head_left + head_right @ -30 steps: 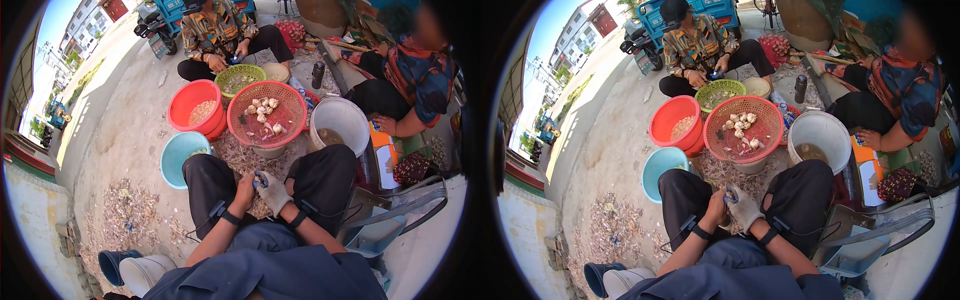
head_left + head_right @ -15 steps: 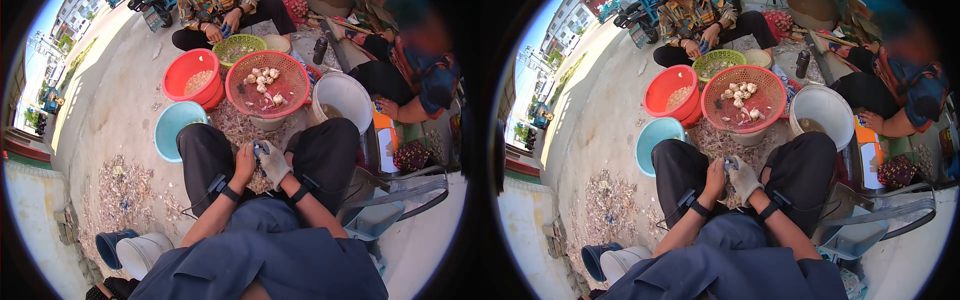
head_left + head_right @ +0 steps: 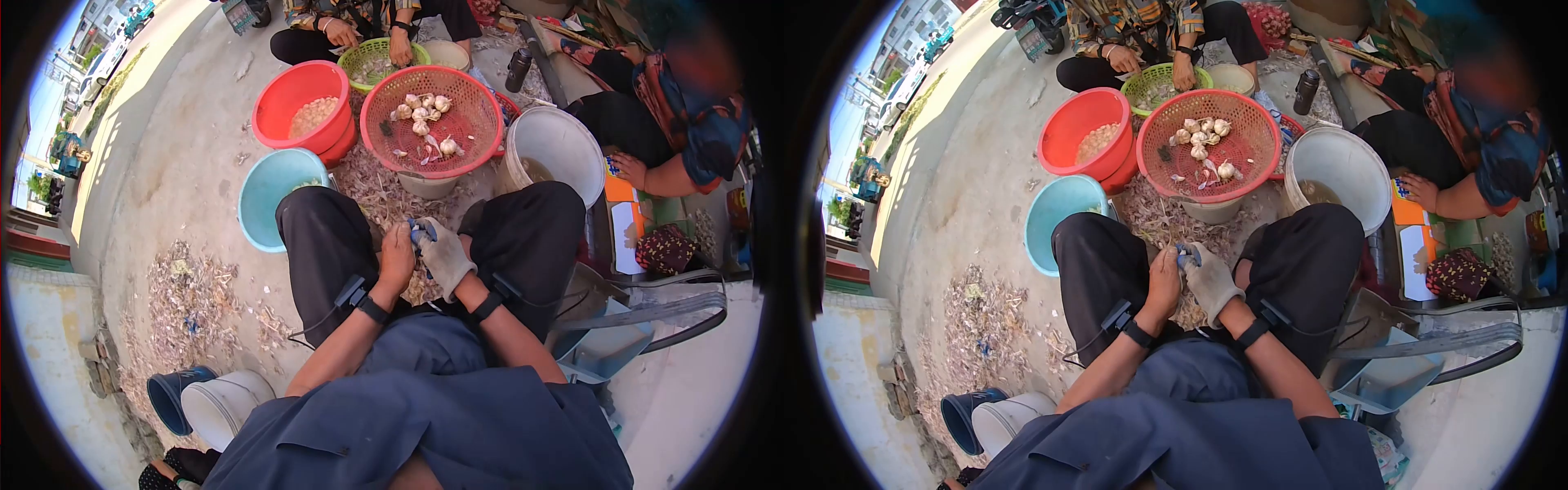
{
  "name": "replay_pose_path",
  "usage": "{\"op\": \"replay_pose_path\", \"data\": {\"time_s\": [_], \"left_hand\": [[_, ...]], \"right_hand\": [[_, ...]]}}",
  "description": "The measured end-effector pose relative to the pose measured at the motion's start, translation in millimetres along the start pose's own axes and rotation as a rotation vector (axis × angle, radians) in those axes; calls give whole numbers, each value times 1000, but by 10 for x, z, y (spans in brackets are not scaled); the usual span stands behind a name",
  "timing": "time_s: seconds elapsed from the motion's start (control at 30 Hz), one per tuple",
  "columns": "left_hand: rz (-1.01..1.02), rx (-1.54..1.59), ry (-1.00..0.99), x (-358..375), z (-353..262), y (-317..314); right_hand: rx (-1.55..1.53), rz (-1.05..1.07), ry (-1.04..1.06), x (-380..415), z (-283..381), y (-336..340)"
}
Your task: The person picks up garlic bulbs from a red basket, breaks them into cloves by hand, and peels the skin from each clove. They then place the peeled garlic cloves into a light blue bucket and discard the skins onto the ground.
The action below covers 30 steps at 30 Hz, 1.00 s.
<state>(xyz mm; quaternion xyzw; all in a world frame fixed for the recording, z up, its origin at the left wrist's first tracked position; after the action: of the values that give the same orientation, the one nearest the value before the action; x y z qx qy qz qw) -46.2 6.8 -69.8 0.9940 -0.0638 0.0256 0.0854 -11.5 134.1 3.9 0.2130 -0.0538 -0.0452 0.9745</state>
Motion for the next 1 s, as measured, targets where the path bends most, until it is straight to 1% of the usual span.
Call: {"op": "replay_pose_path", "data": {"time_s": [0.03, 0.1, 0.13, 0.17, 0.2, 0.27, 0.33, 0.4, 0.47, 0.5, 0.53, 0.57, 0.6, 0.67, 0.7, 0.73, 0.77, 0.8, 0.83, 0.87, 0.9, 0.97, 1.0], "left_hand": [[-17, -85, -95, 12, -100, 2], [-14, -111, -55, 24, -139, 22], [-10, -138, -24, 22, -157, 28], [-10, -134, -20, 25, -197, 28], [-9, -153, -41, 31, -255, 30], [-8, -171, -61, 43, -321, 29], [26, -106, -12, 49, -298, 6], [14, -97, -37, 43, -287, 1], [-1, -86, -63, 47, -456, 7], [18, 61, 85, 68, -433, -10], [37, 208, 232, 87, -410, -38], [35, 211, 231, 66, -361, -45], [46, 266, 250, 42, -286, -70], [57, 322, 267, 23, -289, -85], [90, 414, 320, 37, -265, -110], [123, 505, 373, 50, -262, -134], [123, 507, 371, 43, -283, -118], [140, 577, 409, 44, -290, -126], [157, 648, 447, 47, -308, -134], [156, 651, 444, 44, -338, -117], [130, 684, 451, 43, -359, -90], [100, 721, 456, 35, -314, -73], [52, 708, 433, 21, -295, -52]], "right_hand": [[-32, -6, 9, -8, -24, -8], [-61, -10, 13, -30, -95, -39], [-54, -30, 55, -57, -97, -40], [-48, -50, 98, -73, -100, -32], [-46, -49, 94, -75, -137, -30], [-272, 20, -132, -77, -223, -50], [-307, 22, -166, -109, -336, -52], [-343, 26, -197, -109, -436, -86], [-525, 27, -285, -86, -411, -98], [-522, 28, -284, -76, -367, -95], [-650, -8, -363, -43, -360, -98], [-776, -45, -444, -1, -352, -96], [-772, -44, -443, 17, -308, -72], [-897, -54, -464, 50, -237, -44], [-896, -55, -463, 69, -199, -22], [-978, -27, -481, 91, -156, -28], [-1059, 2, -496, 110, -130, -43], [-1056, 3, -495, 109, -169, -49], [-1134, 33, -486, 93, -179, -82], [-1213, 64, -478, 83, -189, -113], [-1210, 66, -475, 83, -222, -120], [-1475, 83, -593, 123, -207, -201], [-1471, 85, -593, 131, -198, -210]]}}
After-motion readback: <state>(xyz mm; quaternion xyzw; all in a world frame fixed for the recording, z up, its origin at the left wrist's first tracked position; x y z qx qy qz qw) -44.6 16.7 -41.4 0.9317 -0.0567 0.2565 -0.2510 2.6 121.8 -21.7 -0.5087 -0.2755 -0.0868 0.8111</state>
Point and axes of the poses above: each hand's wrist, its own x-axis away from the middle knuckle, its own y-axis out of the back of the hand, z = x × y, the point moved 7 cm from there along -x, towards the middle knuckle
